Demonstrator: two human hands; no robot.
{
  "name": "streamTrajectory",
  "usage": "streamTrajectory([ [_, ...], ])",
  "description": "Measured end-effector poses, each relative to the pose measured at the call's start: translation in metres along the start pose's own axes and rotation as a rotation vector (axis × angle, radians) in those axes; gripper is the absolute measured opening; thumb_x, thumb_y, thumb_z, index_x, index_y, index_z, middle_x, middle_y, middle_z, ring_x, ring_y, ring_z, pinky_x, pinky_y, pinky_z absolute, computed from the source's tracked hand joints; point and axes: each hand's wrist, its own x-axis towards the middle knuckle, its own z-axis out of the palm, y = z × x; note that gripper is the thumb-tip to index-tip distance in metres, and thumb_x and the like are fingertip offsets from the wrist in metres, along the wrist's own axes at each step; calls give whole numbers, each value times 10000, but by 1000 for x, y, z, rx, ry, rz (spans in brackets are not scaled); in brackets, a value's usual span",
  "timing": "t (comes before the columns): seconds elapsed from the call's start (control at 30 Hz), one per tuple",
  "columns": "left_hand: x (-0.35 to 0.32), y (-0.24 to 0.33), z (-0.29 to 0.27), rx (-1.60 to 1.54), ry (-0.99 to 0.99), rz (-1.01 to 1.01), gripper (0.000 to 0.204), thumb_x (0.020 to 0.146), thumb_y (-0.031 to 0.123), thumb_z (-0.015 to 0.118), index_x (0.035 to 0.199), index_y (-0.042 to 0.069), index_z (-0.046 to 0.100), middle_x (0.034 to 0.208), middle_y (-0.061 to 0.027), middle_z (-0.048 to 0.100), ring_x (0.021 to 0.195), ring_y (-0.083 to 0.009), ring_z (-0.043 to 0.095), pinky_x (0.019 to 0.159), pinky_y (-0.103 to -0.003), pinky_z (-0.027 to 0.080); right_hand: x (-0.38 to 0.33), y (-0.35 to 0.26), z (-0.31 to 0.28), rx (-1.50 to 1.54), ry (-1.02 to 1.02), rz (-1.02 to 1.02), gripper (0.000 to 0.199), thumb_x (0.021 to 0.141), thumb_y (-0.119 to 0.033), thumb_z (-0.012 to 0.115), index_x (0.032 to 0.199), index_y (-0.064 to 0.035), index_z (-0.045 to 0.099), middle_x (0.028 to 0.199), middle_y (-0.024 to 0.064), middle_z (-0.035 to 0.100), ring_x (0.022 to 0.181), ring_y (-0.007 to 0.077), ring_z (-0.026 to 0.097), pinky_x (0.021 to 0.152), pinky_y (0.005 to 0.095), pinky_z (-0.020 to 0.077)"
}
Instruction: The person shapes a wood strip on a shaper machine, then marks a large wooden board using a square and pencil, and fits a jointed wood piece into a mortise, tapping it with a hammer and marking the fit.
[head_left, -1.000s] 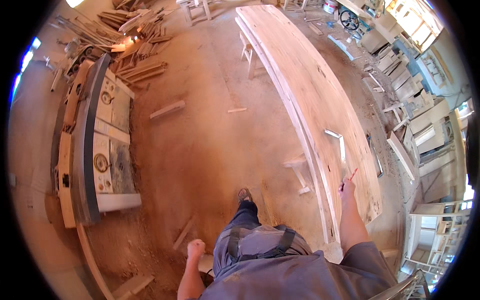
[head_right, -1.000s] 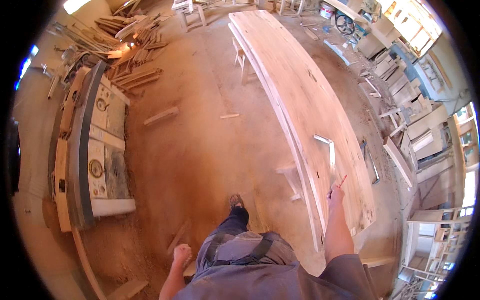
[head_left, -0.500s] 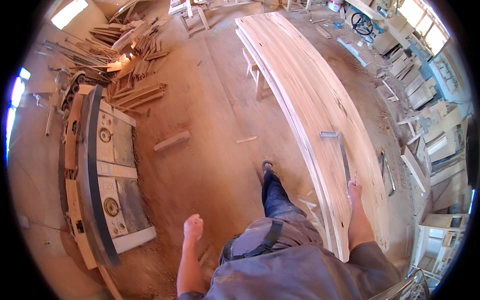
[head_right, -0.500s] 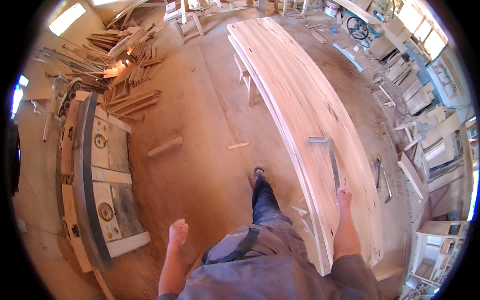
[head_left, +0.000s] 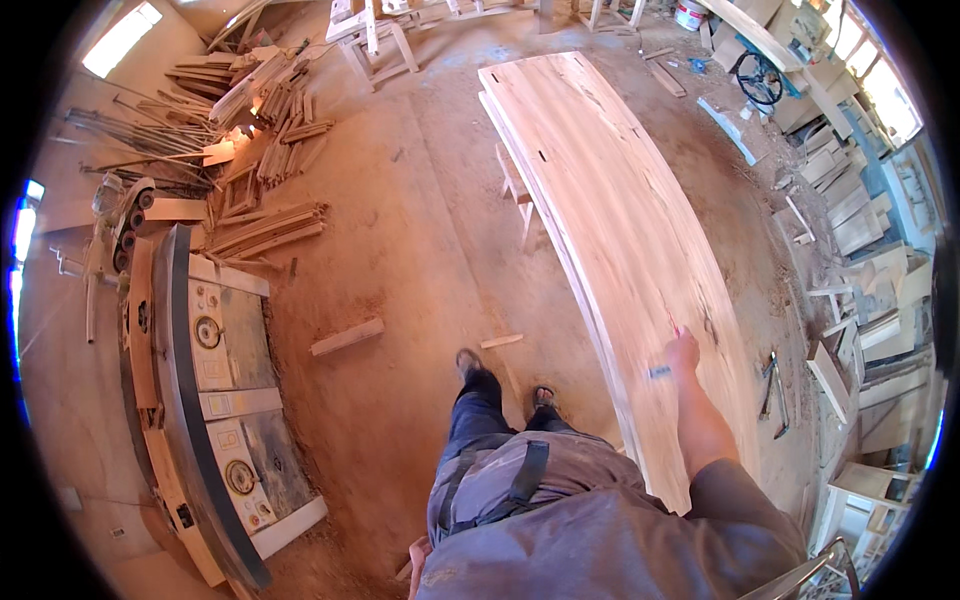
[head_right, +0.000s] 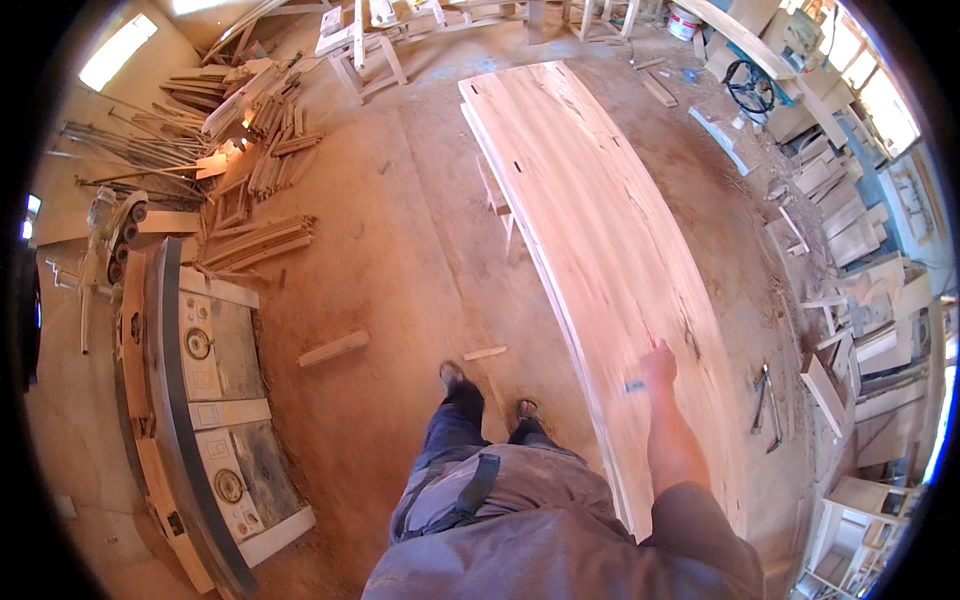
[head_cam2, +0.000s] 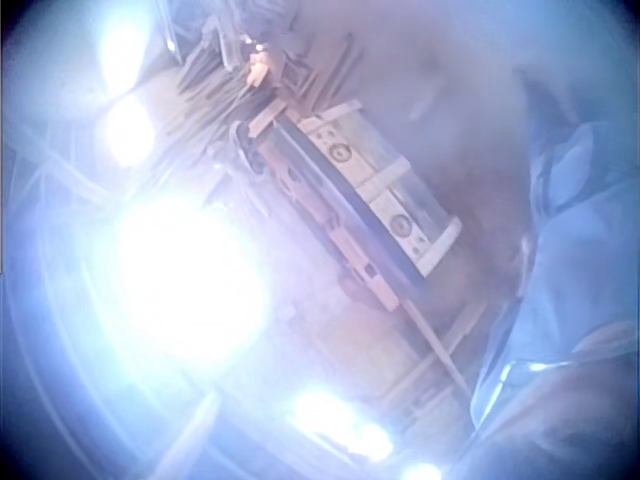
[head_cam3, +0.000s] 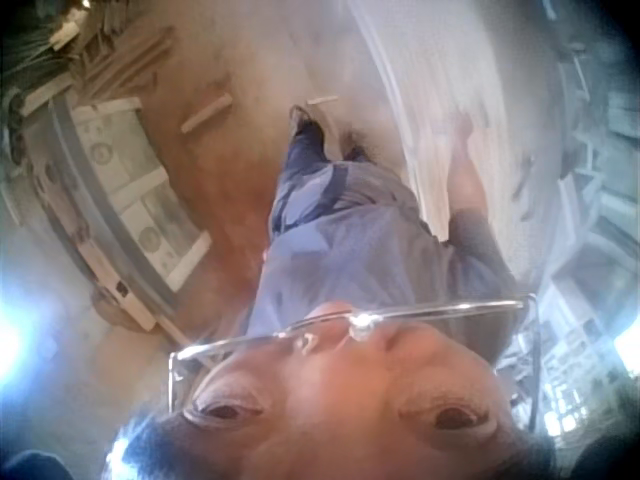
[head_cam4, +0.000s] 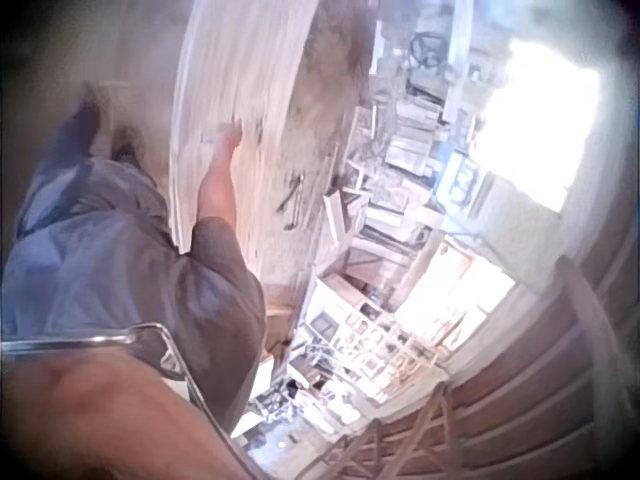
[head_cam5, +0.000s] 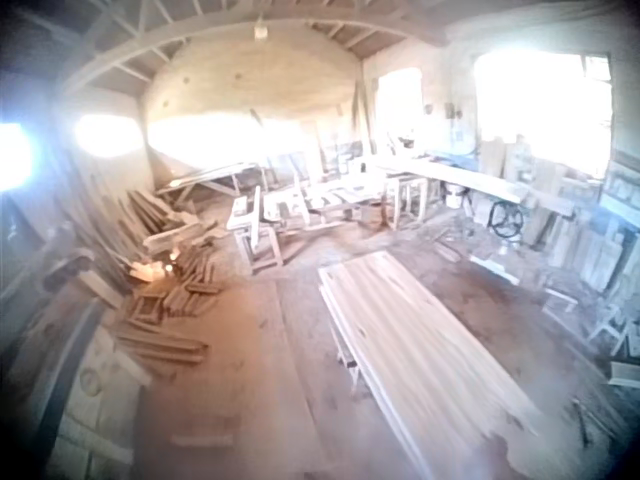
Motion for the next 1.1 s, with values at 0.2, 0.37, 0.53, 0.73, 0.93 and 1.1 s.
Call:
streamTrajectory([
  [0.2, 152, 154, -37, -613, -18, -214, 234, 909, 205, 633, 800, 6, 689, 762, -22, 675, 711, -144, 604, 659, -311, 497, 61, -117, 9, -279, 47, -39, 357, 871, -217, 616, 1200, -80, 639, 1177, 188, 674, 1159, 364, 624, 975, 493, 495],
  [0.37, 311, 210, -95, -294, 41, -9, 245, 870, 110, 602, 649, 26, 538, 635, 2, 532, 597, -125, 509, 557, -315, 430, 73, -175, 10, -356, 106, 133, 389, 829, -183, 659, 1201, -74, 635, 1167, 192, 655, 1154, 359, 614, 991, 498, 481],
  [0.53, 419, 309, -220, -179, 103, -65, 190, 830, 142, 576, 744, -24, 538, 648, -161, 563, 619, -301, 573, 624, -421, 487, 42, -245, 32, -129, 81, -81, 395, 765, -98, 627, 1154, -32, 647, 1112, 225, 649, 1103, 431, 604, 990, 484, 480],
  [0.73, 552, 510, -296, 334, 413, 340, 337, 894, 210, 584, 1132, 6, 705, 1131, -231, 702, 1088, -386, 665, 932, -444, 531, 32, -346, 84, -99, -50, -311, 433, 699, -50, 614, 1130, -16, 648, 1110, 250, 637, 1087, 441, 583, 961, 504, 466],
  [0.93, 643, 634, -264, -9, 292, 358, 319, 889, 222, 581, 1104, 31, 720, 1071, -238, 708, 1015, -406, 685, 896, -451, 548, 86, -477, 100, -121, -45, -401, 424, 707, -54, 611, 1128, -6, 639, 1143, 240, 633, 1143, 424, 555, 998, 491, 441],
  [1.1, 670, 595, -281, 88, 330, 263, 297, 893, 253, 594, 1068, 43, 710, 1029, -208, 719, 964, -394, 689, 840, -456, 554, 193, -603, 111, -331, -150, -420, 398, 757, -118, 614, 1128, 25, 623, 1099, 270, 648, 1039, 442, 619, 918, 518, 493],
])
